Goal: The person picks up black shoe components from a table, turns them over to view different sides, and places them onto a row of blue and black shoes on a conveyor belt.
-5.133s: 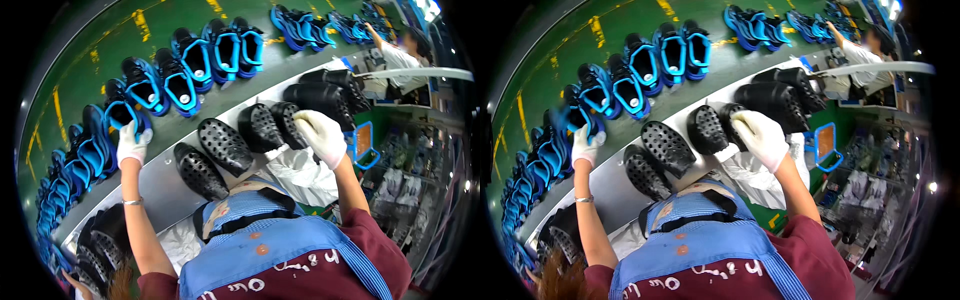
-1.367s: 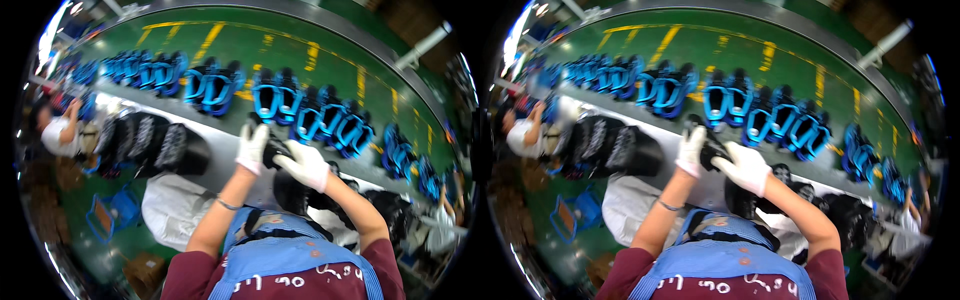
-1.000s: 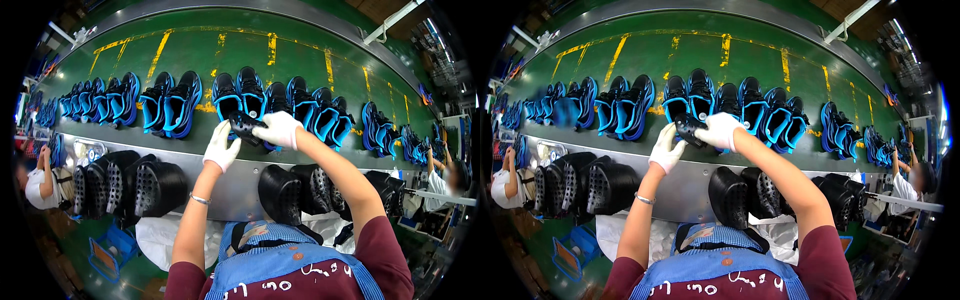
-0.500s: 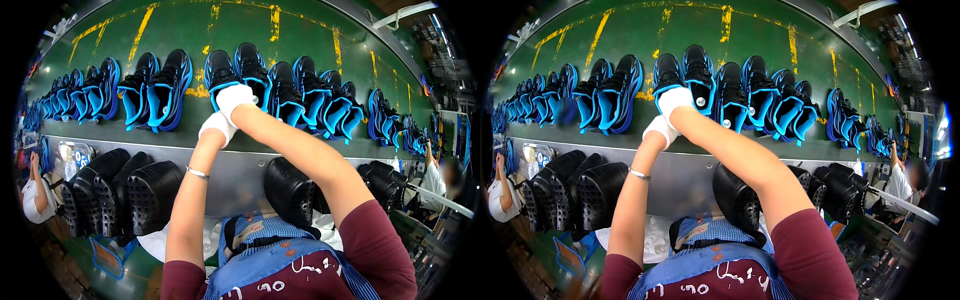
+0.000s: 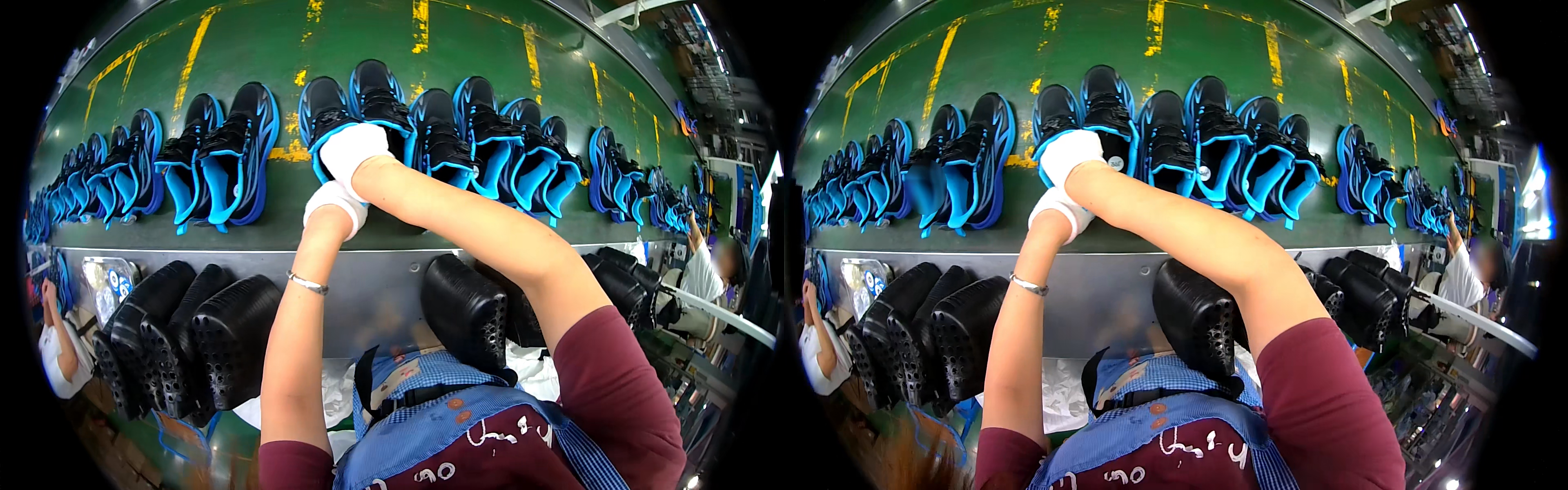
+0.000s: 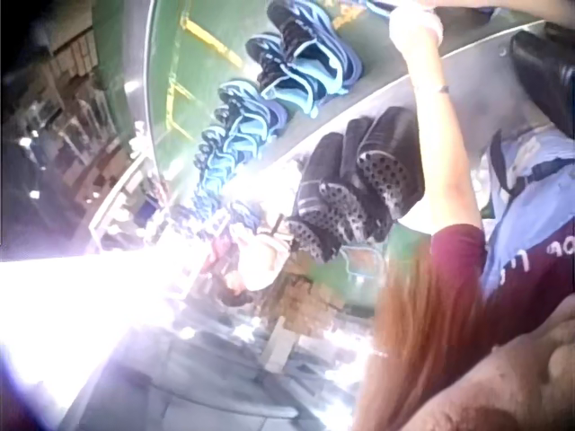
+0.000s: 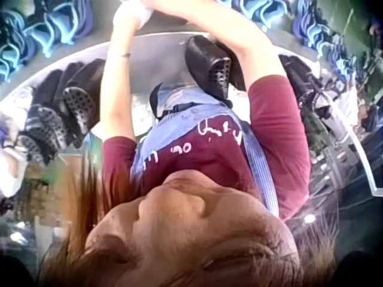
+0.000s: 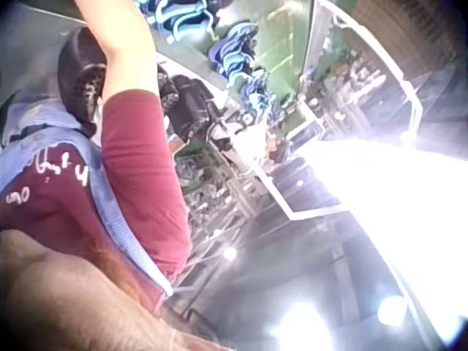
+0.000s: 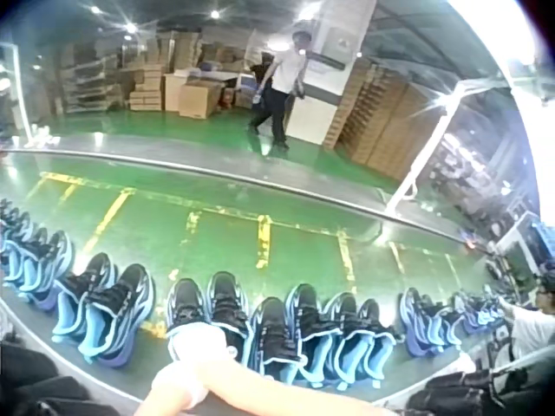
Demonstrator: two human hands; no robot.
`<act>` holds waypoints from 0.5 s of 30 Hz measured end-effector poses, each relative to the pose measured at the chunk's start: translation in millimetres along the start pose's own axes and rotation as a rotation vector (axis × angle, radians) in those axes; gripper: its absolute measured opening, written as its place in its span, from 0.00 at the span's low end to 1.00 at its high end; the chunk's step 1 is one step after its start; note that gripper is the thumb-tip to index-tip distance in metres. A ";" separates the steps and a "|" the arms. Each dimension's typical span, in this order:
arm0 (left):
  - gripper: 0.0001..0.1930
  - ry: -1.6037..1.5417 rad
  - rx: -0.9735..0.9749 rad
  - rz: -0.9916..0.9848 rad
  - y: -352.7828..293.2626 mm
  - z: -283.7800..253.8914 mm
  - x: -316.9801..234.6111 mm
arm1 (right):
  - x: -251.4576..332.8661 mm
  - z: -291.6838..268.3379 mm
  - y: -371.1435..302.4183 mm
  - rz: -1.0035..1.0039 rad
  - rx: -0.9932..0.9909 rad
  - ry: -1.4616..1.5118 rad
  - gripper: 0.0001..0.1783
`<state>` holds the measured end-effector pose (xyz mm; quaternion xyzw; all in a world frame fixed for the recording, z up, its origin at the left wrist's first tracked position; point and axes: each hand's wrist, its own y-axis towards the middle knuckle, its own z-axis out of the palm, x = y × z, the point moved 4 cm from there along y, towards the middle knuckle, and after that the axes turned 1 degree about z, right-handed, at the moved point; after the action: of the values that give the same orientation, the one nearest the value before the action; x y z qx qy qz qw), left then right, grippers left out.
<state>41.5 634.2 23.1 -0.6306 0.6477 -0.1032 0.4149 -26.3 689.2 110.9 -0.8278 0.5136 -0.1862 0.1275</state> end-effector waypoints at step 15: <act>0.23 0.369 -0.219 0.054 -68.5 -59.4 -58.8 | -87.5 -34.3 -140.4 -0.026 0.299 -0.040 0.25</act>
<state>43.7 651.6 129.7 -0.6246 0.7368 -0.1347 0.2209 36.1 828.8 182.6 -0.8097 0.4667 -0.2458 0.2572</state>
